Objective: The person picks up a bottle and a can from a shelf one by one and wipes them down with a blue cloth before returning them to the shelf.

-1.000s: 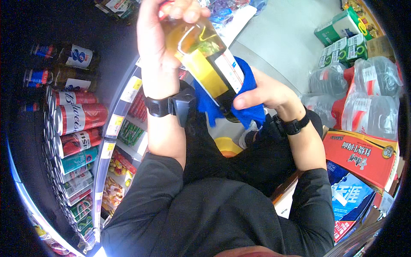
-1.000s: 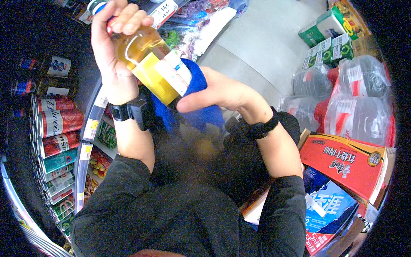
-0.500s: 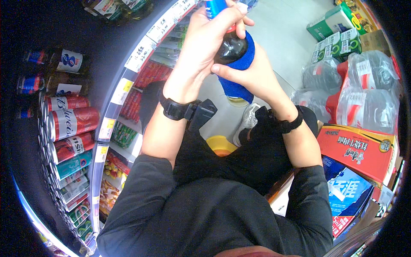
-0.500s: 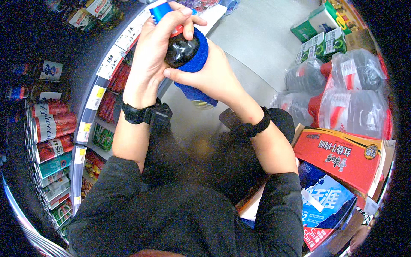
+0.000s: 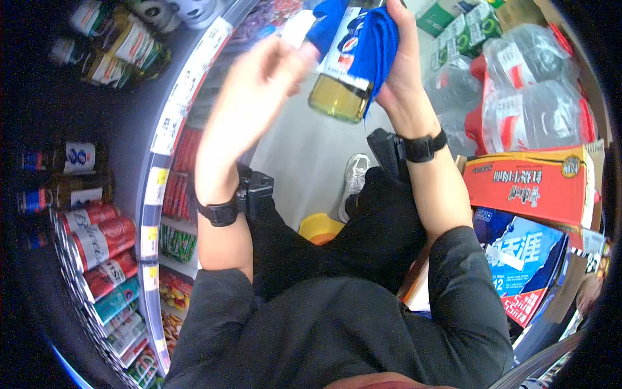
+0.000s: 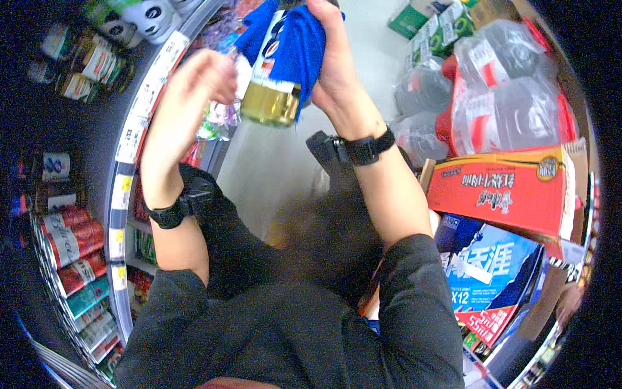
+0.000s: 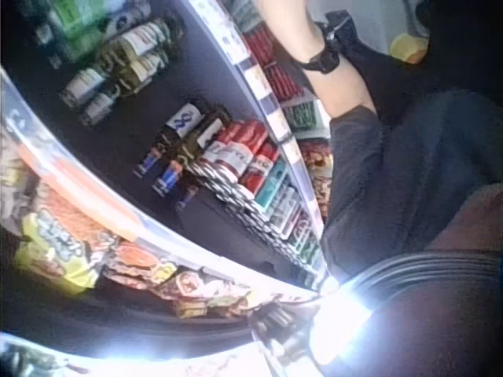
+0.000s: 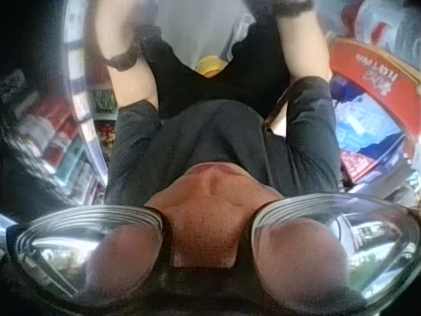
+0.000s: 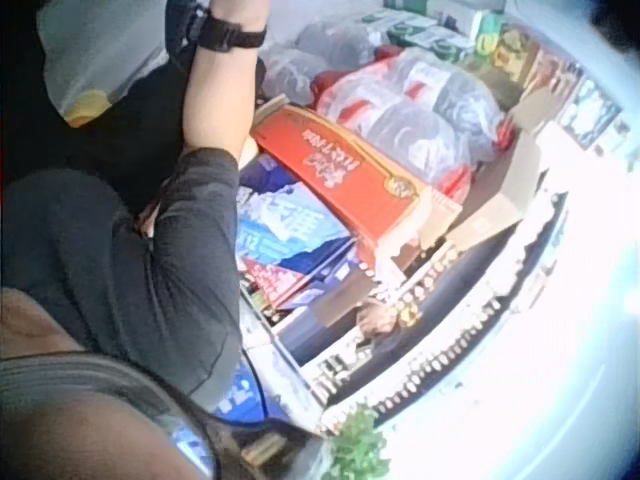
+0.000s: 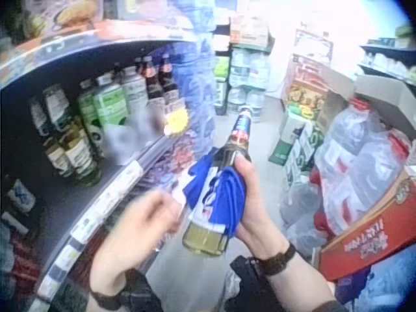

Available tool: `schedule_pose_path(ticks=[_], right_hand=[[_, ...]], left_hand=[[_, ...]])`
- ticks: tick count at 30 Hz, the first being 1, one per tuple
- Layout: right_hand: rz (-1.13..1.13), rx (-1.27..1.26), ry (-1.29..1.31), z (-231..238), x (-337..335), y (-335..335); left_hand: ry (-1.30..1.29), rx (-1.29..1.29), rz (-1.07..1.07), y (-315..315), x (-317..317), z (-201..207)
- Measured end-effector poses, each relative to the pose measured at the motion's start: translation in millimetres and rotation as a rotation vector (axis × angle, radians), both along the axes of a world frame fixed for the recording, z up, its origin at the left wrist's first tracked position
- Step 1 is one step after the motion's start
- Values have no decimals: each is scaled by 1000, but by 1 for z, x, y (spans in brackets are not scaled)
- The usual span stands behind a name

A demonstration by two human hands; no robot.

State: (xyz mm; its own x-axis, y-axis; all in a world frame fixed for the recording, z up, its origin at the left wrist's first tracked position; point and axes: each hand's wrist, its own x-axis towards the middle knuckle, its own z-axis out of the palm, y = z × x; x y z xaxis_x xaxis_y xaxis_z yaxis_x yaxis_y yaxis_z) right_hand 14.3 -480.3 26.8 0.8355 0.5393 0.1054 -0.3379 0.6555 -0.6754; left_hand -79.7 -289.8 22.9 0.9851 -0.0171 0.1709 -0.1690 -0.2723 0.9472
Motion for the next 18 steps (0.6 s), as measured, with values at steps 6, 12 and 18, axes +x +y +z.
schedule_pose_path(ticks=[6, 12, 18], right_hand=[[-91, -3, -31, -6, 10, -17], [-118, 58, -69, 2, 8, -22], [-23, 45, 0, 2, 5, -28]], left_hand=[[-36, 2, 23, -77, 7, -20], [-73, -20, 27, -81, 14, -19], [131, -207, -123, -73, 0, -18]])
